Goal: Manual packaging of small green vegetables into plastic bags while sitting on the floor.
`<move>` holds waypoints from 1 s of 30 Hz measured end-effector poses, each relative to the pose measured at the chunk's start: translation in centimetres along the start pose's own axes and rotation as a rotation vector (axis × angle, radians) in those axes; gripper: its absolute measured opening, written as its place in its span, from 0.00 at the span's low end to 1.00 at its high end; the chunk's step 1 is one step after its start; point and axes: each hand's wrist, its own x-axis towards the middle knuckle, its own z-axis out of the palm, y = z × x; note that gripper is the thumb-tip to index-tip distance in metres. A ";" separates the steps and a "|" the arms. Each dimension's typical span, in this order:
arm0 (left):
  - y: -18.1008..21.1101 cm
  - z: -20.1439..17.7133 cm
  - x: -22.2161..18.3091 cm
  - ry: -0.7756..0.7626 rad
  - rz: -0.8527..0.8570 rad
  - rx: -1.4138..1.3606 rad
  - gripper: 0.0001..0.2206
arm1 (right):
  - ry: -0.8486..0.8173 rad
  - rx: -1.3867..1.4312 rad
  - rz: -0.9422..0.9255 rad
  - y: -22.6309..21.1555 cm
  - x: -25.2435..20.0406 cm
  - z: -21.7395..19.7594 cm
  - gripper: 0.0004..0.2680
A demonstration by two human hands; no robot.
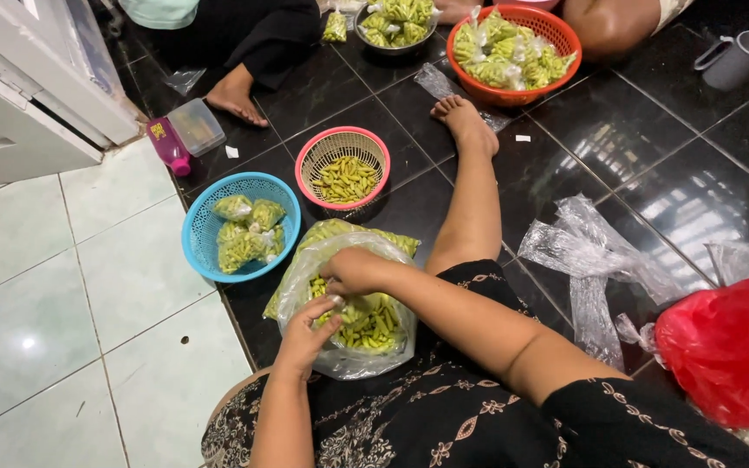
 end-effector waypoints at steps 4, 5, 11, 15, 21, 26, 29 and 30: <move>0.1 1.1 -0.2 0.112 0.084 0.133 0.26 | 0.180 0.113 -0.012 0.2 -0.2 1.2 0.10; -1.6 1.0 0.2 0.114 0.083 0.132 0.26 | 0.178 0.113 -0.014 -0.6 -0.6 1.1 0.10; 1.5 2.2 -1.2 0.125 0.138 0.406 0.22 | 0.733 -0.250 -0.209 -3.0 -2.1 2.0 0.11; 3.2 3.3 -2.3 0.134 0.234 0.639 0.28 | 0.449 -0.356 0.068 -0.7 -0.4 4.3 0.09; 4.1 4.0 -2.7 0.093 0.280 0.782 0.29 | 0.181 -0.346 0.158 0.7 1.3 5.3 0.11; 3.0 4.2 -2.3 0.042 0.245 0.876 0.32 | 0.122 -0.332 0.184 -0.6 0.8 4.5 0.10; 3.1 4.2 -2.2 0.009 0.221 0.858 0.28 | 0.112 -0.383 0.187 -0.4 1.1 5.0 0.11; 3.2 4.2 -2.2 0.018 0.215 0.865 0.30 | 0.118 -0.359 0.221 -0.2 1.2 5.2 0.11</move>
